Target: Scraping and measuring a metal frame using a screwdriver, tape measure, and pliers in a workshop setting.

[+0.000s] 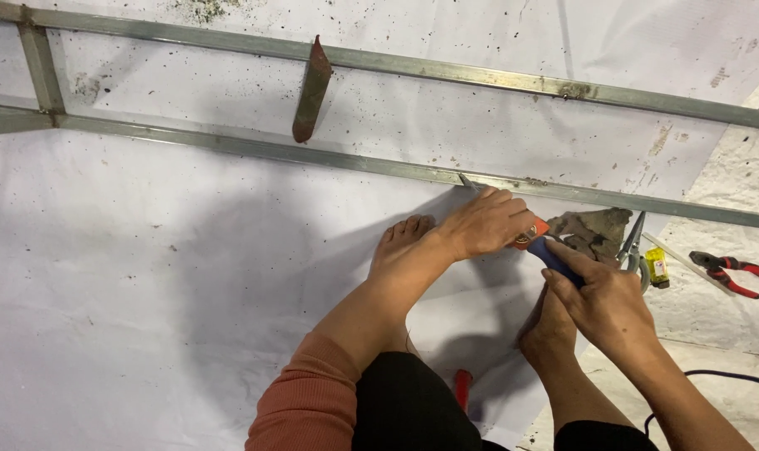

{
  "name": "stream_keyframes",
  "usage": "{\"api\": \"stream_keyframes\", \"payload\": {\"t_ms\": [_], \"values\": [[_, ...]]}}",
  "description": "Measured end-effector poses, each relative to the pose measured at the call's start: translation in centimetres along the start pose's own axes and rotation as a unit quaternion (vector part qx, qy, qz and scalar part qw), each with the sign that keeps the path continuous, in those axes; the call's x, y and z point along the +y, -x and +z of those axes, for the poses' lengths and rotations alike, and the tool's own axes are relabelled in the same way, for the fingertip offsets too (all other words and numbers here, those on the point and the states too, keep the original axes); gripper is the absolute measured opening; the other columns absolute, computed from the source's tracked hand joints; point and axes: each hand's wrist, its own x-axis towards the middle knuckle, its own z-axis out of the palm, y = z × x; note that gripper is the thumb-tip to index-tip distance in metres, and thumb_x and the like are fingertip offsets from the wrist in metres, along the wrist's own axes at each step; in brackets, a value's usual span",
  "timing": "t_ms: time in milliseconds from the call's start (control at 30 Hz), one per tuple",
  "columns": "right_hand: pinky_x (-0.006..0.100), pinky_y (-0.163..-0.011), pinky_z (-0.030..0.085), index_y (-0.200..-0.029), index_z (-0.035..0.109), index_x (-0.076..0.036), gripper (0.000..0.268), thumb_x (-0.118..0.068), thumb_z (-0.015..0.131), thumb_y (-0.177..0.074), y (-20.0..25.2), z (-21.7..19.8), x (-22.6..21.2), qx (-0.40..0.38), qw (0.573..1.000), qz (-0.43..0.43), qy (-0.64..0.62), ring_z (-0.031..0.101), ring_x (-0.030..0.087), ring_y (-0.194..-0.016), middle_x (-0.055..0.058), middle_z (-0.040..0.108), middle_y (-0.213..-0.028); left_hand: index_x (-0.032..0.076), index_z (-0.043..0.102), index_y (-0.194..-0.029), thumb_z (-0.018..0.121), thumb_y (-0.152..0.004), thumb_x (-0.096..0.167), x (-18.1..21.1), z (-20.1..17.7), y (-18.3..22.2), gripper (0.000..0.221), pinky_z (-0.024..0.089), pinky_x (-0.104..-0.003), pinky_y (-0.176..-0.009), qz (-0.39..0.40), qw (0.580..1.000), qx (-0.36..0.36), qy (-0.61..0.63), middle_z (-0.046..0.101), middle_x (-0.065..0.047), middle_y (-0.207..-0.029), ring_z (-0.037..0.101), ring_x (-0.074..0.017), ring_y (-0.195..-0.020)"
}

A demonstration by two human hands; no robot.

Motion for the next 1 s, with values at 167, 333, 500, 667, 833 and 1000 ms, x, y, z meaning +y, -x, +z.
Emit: {"api": "stream_keyframes", "payload": {"t_ms": [167,333,500,667,833,1000], "values": [[0.033,-0.064,0.055,-0.144,0.063,-0.036,0.054,-0.041,0.065,-0.091,0.2,-0.8,0.3,0.019,0.999,-0.051,0.003,0.073,0.019,-0.063,0.008,0.082,-0.096,0.023,0.056,-0.093,0.056,-0.099,0.019,0.5,0.1,0.0,0.008,0.034,-0.037,-0.074,0.004,1.0,0.014,0.001,0.054,0.004,-0.082,0.047,-0.022,-0.076],[0.038,-0.072,0.055,-0.144,0.064,-0.032,0.053,-0.041,0.066,-0.091,-0.2,0.1,-0.3,0.037,0.998,-0.053,-0.017,0.073,0.026,-0.075,0.011,0.079,-0.102,0.019,0.051,-0.091,0.049,-0.101,0.017,-0.2,-0.6,0.3,0.01,0.032,-0.036,-0.071,0.001,0.999,-0.003,-0.033,0.05,0.001,-0.079,0.043,-0.0215,-0.076],[0.033,-0.083,0.052,-0.14,0.066,-0.033,0.052,-0.039,0.067,-0.089,-0.2,-0.1,0.7,0.024,0.997,-0.052,-0.047,0.075,0.023,-0.095,0.006,0.076,-0.121,0.022,0.054,-0.089,0.058,-0.093,0.017,0.4,0.0,0.3,0.007,0.033,-0.04,-0.072,0.01,0.999,0.048,-0.003,0.053,0.002,-0.08,0.048,-0.0238,-0.075],[0.041,-0.074,0.054,-0.143,0.063,-0.028,0.053,-0.041,0.062,-0.092,-0.7,0.7,0.2,0.039,0.995,-0.092,-0.028,0.074,0.03,-0.09,0.01,0.078,-0.11,0.018,0.048,-0.092,0.05,-0.095,0.012,-1.0,0.1,0.4,0.007,0.032,-0.039,-0.071,-0.003,0.999,0.005,-0.037,0.049,0.001,-0.082,0.043,-0.0235,-0.077],[0.039,-0.081,0.055,-0.142,0.064,-0.035,0.052,-0.038,0.066,-0.09,0.0,-0.7,-0.4,0.015,0.999,-0.036,-0.012,0.076,0.028,-0.091,0.005,0.077,-0.118,0.019,0.053,-0.097,0.048,-0.1,0.016,0.0,0.2,0.3,0.006,0.034,-0.037,-0.074,-0.005,1.0,0.006,-0.018,0.052,0.001,-0.084,0.046,-0.0231,-0.08],[0.039,-0.083,0.056,-0.142,0.064,-0.035,0.053,-0.041,0.066,-0.09,-0.3,-0.3,-0.5,0.02,0.998,-0.036,-0.042,0.073,0.028,-0.1,0.006,0.076,-0.121,0.019,0.046,-0.091,0.048,-0.096,0.011,-0.3,0.0,0.4,0.009,0.03,-0.039,-0.071,-0.016,0.999,-0.001,-0.028,0.047,0.0,-0.079,0.04,-0.0227,-0.076]]}}
